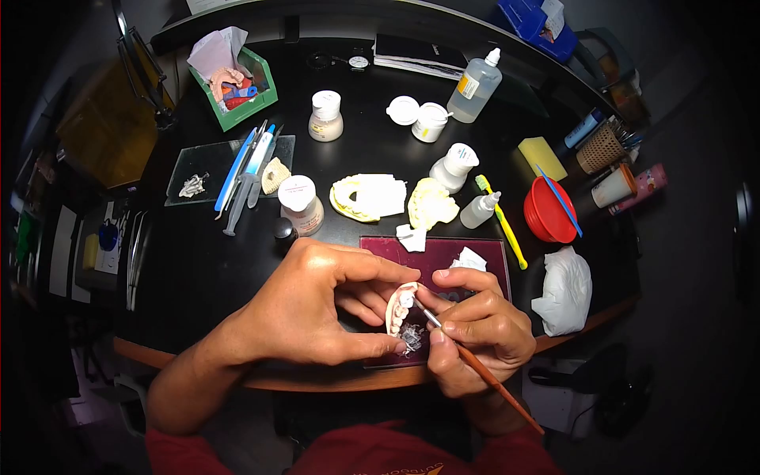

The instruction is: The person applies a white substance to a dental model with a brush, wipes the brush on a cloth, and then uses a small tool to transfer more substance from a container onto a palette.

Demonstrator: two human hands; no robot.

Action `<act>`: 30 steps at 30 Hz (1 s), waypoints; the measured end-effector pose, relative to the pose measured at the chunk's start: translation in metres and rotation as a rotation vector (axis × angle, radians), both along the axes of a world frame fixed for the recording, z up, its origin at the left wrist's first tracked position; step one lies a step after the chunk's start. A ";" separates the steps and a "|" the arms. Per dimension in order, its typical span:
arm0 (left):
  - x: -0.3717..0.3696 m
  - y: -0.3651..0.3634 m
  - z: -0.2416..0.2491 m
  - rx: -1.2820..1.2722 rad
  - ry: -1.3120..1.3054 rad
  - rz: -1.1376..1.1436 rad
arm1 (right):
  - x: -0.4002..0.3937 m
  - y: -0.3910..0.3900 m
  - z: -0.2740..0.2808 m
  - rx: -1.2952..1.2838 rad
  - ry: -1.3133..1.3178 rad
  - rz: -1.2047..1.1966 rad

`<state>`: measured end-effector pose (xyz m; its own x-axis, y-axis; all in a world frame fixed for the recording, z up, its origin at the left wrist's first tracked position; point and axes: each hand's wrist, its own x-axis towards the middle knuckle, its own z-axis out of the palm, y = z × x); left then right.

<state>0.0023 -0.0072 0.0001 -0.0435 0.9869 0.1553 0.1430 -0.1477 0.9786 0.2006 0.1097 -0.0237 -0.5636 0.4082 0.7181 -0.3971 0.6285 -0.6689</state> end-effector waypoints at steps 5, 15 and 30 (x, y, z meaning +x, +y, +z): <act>0.000 0.000 0.000 0.012 0.017 0.000 | 0.001 -0.001 0.000 -0.013 -0.004 0.001; -0.002 0.001 0.001 0.027 0.057 -0.001 | 0.001 0.000 -0.001 0.001 0.003 -0.007; -0.001 0.002 0.001 0.035 0.095 0.020 | 0.000 -0.003 -0.001 0.069 -0.009 -0.065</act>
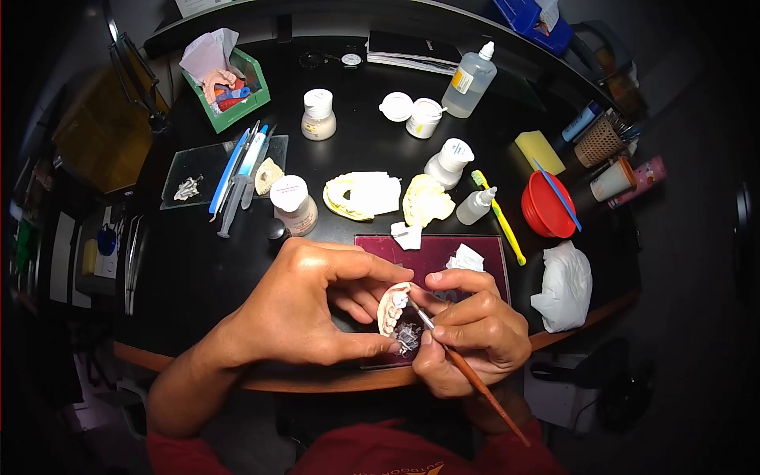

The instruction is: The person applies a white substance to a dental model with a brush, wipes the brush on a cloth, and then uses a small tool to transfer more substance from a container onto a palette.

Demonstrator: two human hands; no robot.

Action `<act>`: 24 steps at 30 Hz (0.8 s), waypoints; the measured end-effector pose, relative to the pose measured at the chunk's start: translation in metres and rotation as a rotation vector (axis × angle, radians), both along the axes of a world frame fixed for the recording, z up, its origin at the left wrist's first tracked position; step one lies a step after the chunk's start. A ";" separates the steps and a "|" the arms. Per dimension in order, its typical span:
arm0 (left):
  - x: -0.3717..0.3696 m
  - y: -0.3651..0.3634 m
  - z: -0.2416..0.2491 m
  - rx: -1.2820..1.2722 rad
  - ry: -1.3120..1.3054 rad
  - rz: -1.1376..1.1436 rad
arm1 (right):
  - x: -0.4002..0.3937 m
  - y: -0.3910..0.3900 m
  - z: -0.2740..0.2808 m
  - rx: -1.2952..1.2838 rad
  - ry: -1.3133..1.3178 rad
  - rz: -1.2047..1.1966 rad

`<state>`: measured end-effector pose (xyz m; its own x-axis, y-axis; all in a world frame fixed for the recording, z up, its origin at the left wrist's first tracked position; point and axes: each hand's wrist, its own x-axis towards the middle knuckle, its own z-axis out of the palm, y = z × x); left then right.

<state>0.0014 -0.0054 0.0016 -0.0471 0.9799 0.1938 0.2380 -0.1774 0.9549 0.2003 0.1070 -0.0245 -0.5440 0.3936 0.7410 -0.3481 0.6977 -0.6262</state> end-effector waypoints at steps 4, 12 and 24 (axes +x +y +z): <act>0.002 0.000 0.000 -0.036 -0.069 0.006 | 0.000 0.000 0.000 0.022 0.013 0.011; 0.002 0.000 0.000 -0.049 -0.067 0.006 | -0.001 0.000 0.001 0.030 0.023 0.013; 0.002 0.000 0.000 -0.050 -0.060 0.001 | -0.001 -0.001 0.001 0.030 0.012 0.002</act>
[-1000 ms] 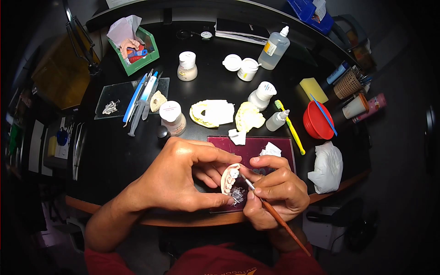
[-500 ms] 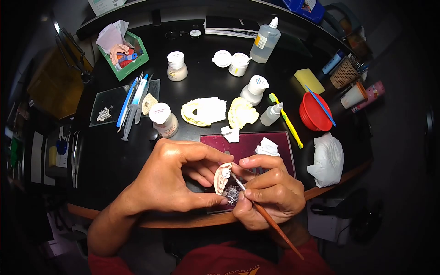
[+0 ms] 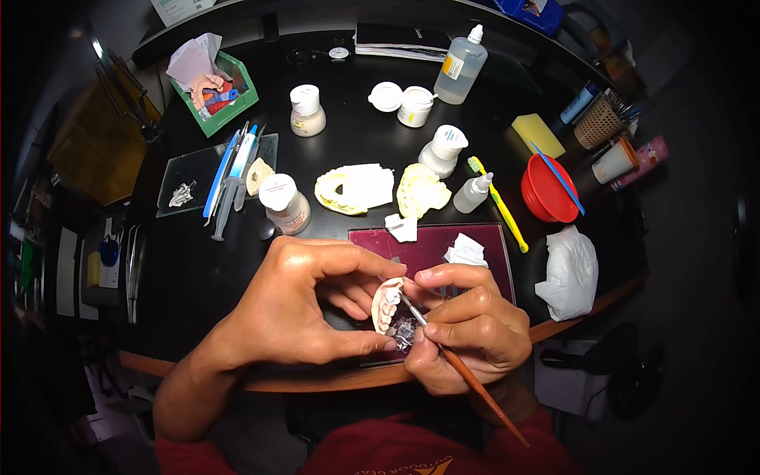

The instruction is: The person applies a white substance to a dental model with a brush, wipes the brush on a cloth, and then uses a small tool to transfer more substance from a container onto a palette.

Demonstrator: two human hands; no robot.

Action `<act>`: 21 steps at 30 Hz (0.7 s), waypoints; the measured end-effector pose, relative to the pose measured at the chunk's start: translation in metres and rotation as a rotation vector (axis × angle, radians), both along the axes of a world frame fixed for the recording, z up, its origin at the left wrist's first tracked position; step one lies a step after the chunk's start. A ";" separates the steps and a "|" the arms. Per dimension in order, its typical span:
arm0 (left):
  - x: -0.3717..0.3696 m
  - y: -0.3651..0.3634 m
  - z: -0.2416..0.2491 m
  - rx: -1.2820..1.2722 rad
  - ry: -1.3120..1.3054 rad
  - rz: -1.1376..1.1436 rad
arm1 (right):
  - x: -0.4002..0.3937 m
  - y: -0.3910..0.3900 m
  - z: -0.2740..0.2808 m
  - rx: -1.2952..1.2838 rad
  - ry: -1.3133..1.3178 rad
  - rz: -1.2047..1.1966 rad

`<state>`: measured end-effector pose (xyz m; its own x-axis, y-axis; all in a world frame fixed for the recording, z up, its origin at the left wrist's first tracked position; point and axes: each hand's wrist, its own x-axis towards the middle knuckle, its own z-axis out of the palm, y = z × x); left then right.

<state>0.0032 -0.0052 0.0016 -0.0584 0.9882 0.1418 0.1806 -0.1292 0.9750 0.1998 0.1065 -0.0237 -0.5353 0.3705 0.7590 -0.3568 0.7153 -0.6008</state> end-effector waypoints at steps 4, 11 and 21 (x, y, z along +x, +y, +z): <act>0.000 0.000 0.001 0.013 0.013 0.005 | 0.002 -0.001 0.001 -0.011 -0.013 -0.002; 0.000 0.000 0.001 0.028 0.031 0.008 | 0.001 -0.001 0.000 -0.011 -0.009 0.000; 0.000 -0.001 0.000 0.006 -0.004 0.002 | 0.002 -0.001 -0.001 -0.024 0.000 0.010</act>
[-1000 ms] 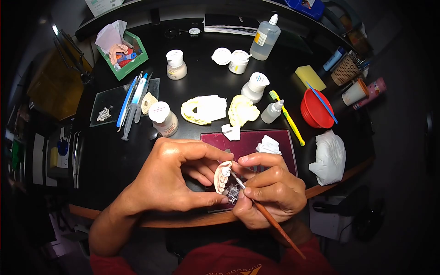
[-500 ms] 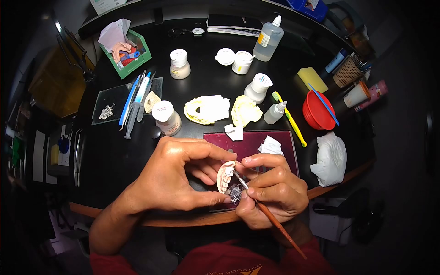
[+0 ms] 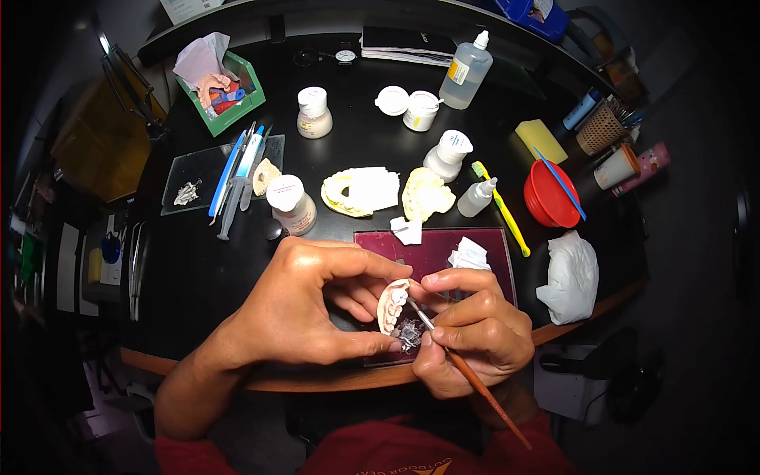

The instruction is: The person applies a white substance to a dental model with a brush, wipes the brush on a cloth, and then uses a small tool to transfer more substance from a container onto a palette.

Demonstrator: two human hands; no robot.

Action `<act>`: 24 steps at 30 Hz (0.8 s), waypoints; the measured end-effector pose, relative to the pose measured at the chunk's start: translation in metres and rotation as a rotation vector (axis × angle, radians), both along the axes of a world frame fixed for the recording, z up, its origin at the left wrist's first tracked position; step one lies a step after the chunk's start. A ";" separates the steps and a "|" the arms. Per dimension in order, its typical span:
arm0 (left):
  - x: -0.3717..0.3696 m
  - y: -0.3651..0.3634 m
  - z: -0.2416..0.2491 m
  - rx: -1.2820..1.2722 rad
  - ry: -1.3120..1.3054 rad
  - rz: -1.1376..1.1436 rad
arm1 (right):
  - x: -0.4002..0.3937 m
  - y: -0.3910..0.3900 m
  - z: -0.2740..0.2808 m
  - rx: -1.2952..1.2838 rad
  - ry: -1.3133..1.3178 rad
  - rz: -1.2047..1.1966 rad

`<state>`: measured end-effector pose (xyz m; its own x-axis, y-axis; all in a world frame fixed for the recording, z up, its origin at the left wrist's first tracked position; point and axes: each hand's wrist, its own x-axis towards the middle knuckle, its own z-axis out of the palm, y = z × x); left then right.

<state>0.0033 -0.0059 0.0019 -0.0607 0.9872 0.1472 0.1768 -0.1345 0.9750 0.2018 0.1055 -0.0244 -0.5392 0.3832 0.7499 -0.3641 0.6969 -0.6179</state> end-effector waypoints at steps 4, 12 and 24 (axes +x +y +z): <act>0.001 0.000 -0.001 0.003 -0.001 0.002 | 0.000 0.000 0.001 0.001 -0.011 -0.014; 0.000 0.001 0.000 0.010 0.020 -0.001 | -0.001 0.000 0.000 0.013 -0.002 -0.024; 0.000 0.000 0.000 0.014 0.037 0.003 | -0.001 -0.001 0.001 0.009 -0.005 -0.030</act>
